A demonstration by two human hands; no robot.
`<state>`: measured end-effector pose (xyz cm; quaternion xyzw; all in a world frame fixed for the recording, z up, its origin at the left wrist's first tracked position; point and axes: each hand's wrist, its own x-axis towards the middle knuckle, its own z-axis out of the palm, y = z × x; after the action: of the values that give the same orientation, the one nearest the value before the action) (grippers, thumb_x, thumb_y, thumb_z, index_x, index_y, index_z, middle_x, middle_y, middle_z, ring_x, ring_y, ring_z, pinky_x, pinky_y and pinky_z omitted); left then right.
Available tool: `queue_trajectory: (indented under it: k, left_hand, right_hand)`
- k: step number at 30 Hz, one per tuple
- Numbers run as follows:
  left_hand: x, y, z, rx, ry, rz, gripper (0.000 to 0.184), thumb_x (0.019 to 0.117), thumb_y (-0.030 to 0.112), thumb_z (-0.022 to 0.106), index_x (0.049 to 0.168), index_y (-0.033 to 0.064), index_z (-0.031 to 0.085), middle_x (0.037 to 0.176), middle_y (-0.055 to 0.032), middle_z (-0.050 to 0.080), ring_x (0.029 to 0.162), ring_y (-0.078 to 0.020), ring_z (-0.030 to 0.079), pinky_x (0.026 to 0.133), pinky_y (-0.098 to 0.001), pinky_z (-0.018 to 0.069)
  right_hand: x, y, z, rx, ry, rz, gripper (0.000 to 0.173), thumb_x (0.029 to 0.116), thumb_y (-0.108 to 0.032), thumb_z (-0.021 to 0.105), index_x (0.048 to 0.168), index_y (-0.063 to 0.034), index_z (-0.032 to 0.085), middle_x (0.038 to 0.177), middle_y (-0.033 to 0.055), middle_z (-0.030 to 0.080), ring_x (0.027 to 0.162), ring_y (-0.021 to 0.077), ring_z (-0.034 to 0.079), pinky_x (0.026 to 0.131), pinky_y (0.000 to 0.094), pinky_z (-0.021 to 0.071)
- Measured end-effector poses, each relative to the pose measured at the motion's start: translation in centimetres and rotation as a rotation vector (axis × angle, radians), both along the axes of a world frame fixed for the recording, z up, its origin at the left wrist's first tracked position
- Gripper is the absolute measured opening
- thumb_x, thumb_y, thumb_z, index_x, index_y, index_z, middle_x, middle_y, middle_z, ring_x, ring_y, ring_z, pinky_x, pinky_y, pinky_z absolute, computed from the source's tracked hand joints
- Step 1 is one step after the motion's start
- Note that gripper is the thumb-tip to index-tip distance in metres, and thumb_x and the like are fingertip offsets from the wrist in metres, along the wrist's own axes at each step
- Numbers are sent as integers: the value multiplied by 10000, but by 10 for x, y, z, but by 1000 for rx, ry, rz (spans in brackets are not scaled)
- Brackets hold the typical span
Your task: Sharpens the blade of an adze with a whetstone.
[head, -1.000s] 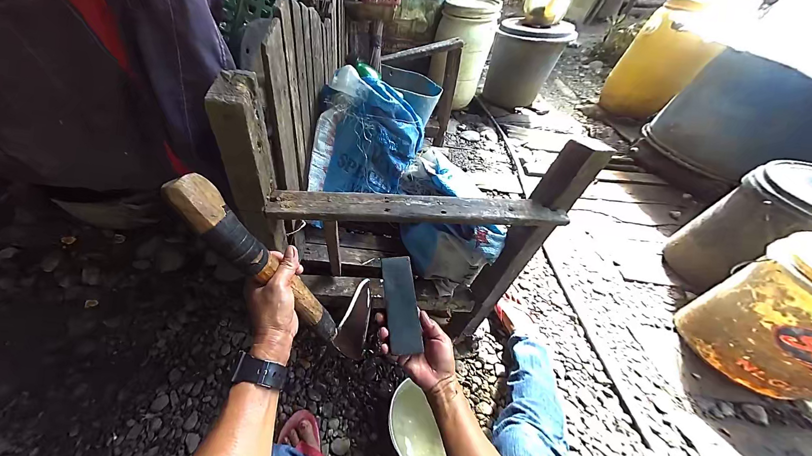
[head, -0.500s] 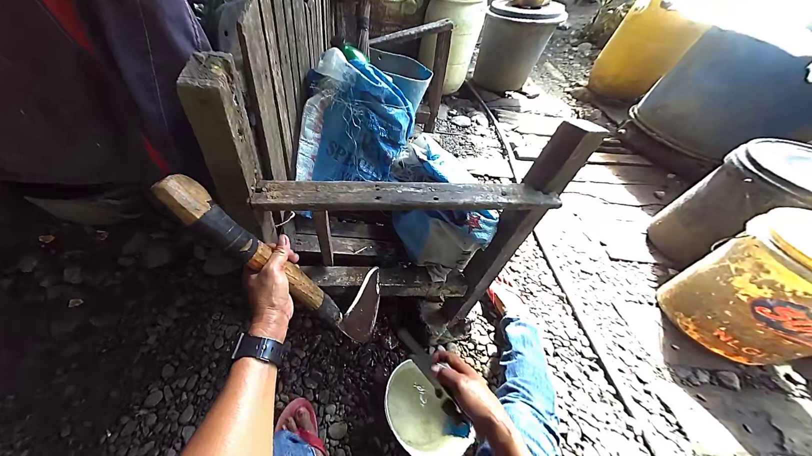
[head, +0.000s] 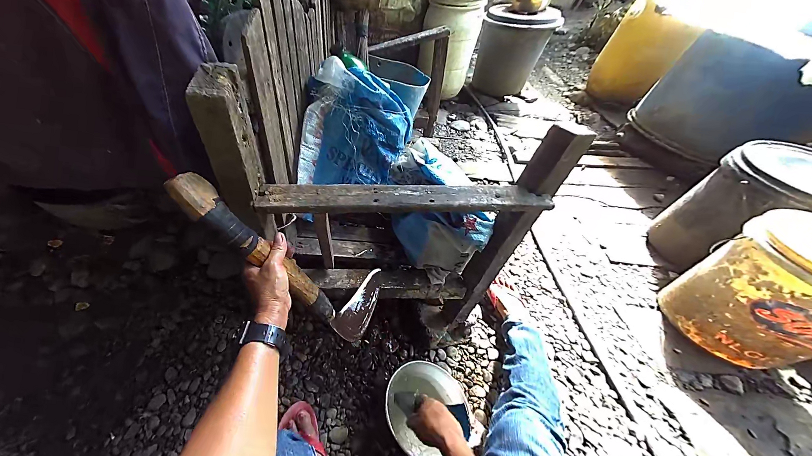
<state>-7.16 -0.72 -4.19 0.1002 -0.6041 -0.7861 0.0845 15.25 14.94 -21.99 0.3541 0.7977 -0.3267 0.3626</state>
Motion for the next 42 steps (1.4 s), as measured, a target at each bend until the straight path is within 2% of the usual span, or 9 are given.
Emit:
queue_trajectory:
  k: [4, 6, 8, 11, 14, 20, 26, 34, 42]
  left_hand:
    - [-18, 1, -3, 2, -20, 29, 135, 1034, 73, 607, 1079, -37, 542, 693, -40, 595, 574, -101, 626, 582, -251, 572]
    - [-22, 2, -7, -38, -31, 78, 173, 1016, 84, 645, 1076, -40, 540, 658, -35, 583, 523, -95, 610, 543, -244, 564]
    - [-21, 4, -8, -107, -65, 115, 240, 1006, 127, 680, 1096, -60, 560, 673, -47, 590, 527, -101, 614, 558, -259, 570]
    - [-20, 5, -9, -156, -55, 136, 232, 994, 126, 696, 1067, -59, 577, 656, -38, 603, 523, -96, 622, 563, -261, 574]
    - [-17, 2, -8, -155, -54, 112, 255, 998, 110, 688, 1123, -74, 562, 717, -67, 650, 588, -113, 669, 598, -279, 597]
    - [-18, 2, -10, -168, -32, 62, 254, 984, 39, 649, 1167, -85, 524, 668, -40, 593, 525, -96, 622, 559, -264, 576]
    - [-23, 1, -17, -173, -74, 32, 374, 1002, 127, 669, 1280, -59, 502, 836, -111, 591, 638, -161, 615, 660, -335, 570]
    - [-32, -2, -27, -174, -80, 8, 335, 1010, 207, 674, 1208, -35, 553, 800, -89, 624, 645, -169, 638, 665, -362, 580]
    - [-31, 1, -21, -110, -21, 65, 283, 986, 84, 679, 1197, -32, 531, 754, -57, 593, 574, -119, 628, 592, -297, 589]
  right_hand:
    - [4, 30, 82, -21, 392, -124, 543, 1008, -282, 641, 1496, -84, 513, 1300, 276, 650, 1207, 447, 626, 1025, 637, 457]
    - [-4, 32, 95, -47, 656, -160, 634, 997, -220, 622, 1573, -77, 400, 1371, 296, 599, 1231, 449, 610, 1048, 620, 450]
    - [-28, 29, 94, -8, 725, -136, 664, 981, -222, 562, 1608, -138, 359, 1424, 290, 554, 1253, 452, 588, 1033, 629, 451]
    - [-69, 16, 93, 150, 580, -23, 618, 1050, -350, 493, 1634, -270, 308, 1393, 289, 563, 1151, 463, 630, 952, 618, 497]
    - [-99, 6, 86, 212, 486, 82, 630, 1085, -516, 397, 1654, -303, 231, 1389, 303, 567, 1131, 477, 644, 945, 609, 513]
    - [-110, -6, 83, 190, 421, 92, 623, 1104, -497, 328, 1668, -315, 135, 1441, 325, 511, 1172, 477, 627, 976, 594, 509]
    - [-121, -19, 108, 232, 320, 98, 626, 1109, -497, 311, 1670, -315, 102, 1507, 307, 462, 1266, 474, 581, 1011, 604, 491]
    - [-126, -22, 101, 214, 325, 76, 630, 1109, -485, 321, 1670, -317, 90, 1523, 294, 450, 1288, 453, 572, 1024, 585, 489]
    - [-120, -6, 81, 151, 403, 85, 613, 1115, -464, 323, 1667, -332, 92, 1480, 328, 471, 1248, 482, 583, 1014, 591, 485]
